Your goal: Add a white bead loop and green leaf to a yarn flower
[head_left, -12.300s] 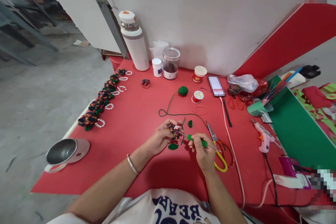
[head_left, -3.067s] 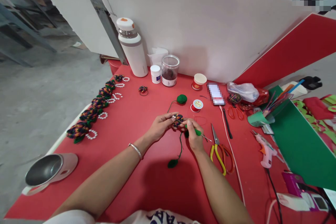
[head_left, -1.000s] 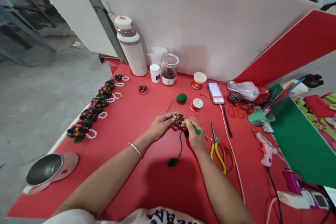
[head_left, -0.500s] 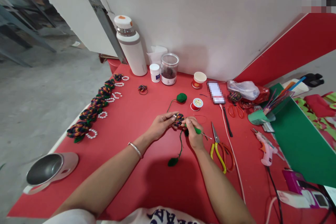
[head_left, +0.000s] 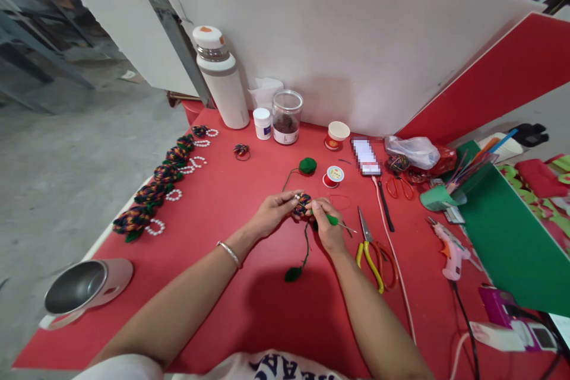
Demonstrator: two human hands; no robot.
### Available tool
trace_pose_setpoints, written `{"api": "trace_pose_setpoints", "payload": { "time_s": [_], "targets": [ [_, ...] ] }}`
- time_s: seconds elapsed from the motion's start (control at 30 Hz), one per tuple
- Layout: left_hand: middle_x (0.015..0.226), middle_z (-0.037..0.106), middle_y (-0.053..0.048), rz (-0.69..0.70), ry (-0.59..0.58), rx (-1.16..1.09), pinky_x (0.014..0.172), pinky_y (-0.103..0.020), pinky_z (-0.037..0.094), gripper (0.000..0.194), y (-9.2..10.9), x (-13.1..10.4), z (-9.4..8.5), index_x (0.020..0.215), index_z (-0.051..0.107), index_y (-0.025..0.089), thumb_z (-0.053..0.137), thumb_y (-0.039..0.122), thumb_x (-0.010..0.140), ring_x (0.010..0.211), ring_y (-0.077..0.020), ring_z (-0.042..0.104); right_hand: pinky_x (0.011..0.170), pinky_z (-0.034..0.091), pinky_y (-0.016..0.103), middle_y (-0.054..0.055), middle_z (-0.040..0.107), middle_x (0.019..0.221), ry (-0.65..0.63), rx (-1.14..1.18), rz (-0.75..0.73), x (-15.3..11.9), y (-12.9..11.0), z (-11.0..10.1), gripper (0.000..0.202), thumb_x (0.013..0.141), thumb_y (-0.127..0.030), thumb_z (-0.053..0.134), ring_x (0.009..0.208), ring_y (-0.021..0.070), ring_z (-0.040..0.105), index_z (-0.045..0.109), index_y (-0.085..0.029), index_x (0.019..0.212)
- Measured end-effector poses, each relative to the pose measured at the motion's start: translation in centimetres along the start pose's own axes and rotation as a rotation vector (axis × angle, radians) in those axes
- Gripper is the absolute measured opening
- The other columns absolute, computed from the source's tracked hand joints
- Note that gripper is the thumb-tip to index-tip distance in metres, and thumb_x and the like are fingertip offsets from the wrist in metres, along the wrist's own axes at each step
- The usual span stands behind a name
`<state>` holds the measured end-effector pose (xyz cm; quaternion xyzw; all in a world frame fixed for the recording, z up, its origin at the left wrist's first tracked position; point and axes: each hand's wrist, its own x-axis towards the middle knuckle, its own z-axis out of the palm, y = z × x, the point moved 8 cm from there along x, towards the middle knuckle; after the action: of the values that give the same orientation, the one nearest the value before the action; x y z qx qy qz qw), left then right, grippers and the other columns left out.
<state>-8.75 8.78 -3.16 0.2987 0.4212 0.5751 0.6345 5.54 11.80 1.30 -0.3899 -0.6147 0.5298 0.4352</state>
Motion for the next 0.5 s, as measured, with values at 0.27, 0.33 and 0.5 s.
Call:
{"api": "trace_pose_setpoints", "payload": {
  "time_s": [0.27,0.33,0.5],
  "targets": [
    [0.104,0.073,-0.012,0.003,-0.044,0.057,0.066,-0.03,0.055,0.057,0.3,-0.2,0.4,0.126,0.067,0.012,0.082,0.029,0.075,0.074,-0.0166,0.068,0.063,0.048,0.029,0.001,0.064,0.071,0.031,0.134,0.076,0.2,0.5,-0.1,0.037,0.089,-0.055,0.061,0.065,0.015,0.059,0.073,-0.021,0.078],
    [0.102,0.073,-0.012,0.002,-0.036,0.066,0.065,-0.03,0.055,0.056,0.4,-0.2,0.4,0.126,0.067,0.011,0.082,0.029,0.075,0.074,-0.0169,0.068,0.063,0.048,0.028,0.001,0.065,0.071,0.026,0.147,0.084,0.2,0.8,-0.1,0.037,0.09,-0.054,0.061,0.066,0.0152,0.061,0.073,-0.021,0.079],
    [0.102,0.074,-0.012,-0.011,-0.011,0.022,0.066,-0.03,0.055,0.056,0.6,-0.3,0.4,0.123,0.068,0.012,0.084,0.026,0.072,0.073,-0.0162,0.068,0.061,0.047,0.026,0.001,0.067,0.073,0.033,0.185,0.092,0.2,1.8,-0.3,0.035,0.091,-0.053,0.061,0.067,0.0147,0.061,0.074,-0.021,0.081]
  ]
}}
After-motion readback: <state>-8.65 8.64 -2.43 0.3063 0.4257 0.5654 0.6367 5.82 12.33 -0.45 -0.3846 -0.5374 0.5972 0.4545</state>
